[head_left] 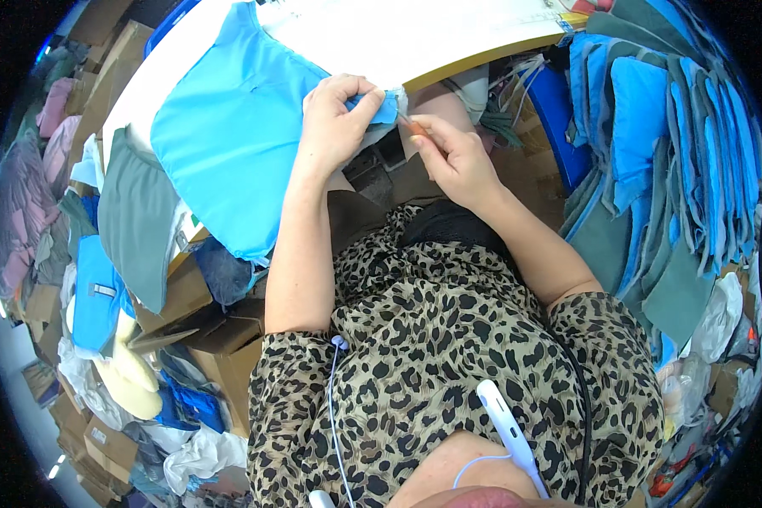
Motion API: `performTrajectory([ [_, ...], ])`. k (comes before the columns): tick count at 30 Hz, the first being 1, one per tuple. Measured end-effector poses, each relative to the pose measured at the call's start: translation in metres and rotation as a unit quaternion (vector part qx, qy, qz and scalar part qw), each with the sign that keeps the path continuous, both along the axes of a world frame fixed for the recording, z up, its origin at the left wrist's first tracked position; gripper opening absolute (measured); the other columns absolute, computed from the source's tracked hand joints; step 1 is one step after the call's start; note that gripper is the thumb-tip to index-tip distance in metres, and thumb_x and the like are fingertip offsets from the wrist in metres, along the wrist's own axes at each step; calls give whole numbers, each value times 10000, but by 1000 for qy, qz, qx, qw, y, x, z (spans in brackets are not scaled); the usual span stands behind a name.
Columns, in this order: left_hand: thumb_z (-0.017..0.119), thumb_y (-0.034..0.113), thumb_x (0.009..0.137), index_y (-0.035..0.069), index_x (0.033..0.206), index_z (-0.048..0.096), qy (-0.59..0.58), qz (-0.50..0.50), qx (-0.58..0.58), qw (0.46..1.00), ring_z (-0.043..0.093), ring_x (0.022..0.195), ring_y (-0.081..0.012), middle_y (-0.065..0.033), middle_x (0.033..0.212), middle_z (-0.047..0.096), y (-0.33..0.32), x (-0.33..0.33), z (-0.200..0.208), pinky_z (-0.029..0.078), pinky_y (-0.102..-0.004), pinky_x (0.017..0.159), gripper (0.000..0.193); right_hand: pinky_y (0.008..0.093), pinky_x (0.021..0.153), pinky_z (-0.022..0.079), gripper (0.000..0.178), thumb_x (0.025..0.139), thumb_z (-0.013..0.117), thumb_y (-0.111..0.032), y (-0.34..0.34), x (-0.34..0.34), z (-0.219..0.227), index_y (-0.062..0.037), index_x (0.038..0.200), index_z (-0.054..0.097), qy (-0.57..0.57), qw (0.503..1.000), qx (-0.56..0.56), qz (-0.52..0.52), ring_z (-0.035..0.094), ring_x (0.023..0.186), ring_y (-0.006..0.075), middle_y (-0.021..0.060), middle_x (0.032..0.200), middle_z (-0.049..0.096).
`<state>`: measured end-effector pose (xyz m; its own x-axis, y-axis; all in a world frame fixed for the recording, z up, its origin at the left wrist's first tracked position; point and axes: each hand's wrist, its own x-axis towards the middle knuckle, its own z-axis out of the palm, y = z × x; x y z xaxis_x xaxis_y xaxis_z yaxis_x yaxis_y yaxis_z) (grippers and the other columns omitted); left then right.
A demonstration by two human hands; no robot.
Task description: Assembling fabric bag components by aligning linings and using an awl for fine adjustments.
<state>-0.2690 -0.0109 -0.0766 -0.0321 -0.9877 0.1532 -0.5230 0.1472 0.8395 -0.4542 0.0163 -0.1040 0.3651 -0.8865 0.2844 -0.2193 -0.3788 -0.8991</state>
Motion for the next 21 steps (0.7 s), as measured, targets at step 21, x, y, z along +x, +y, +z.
performTrajectory([
  [21,612,215,776,32,746,636,-16,10,-95,995,553,824,-258,-88,797,627,-2,-1,-8,405,-344,806,187,264,535,423,193,887,514,-112,-2,3,-7,3,1037,553,-56,997,39,-22,528,573,127,97,712,584],
])
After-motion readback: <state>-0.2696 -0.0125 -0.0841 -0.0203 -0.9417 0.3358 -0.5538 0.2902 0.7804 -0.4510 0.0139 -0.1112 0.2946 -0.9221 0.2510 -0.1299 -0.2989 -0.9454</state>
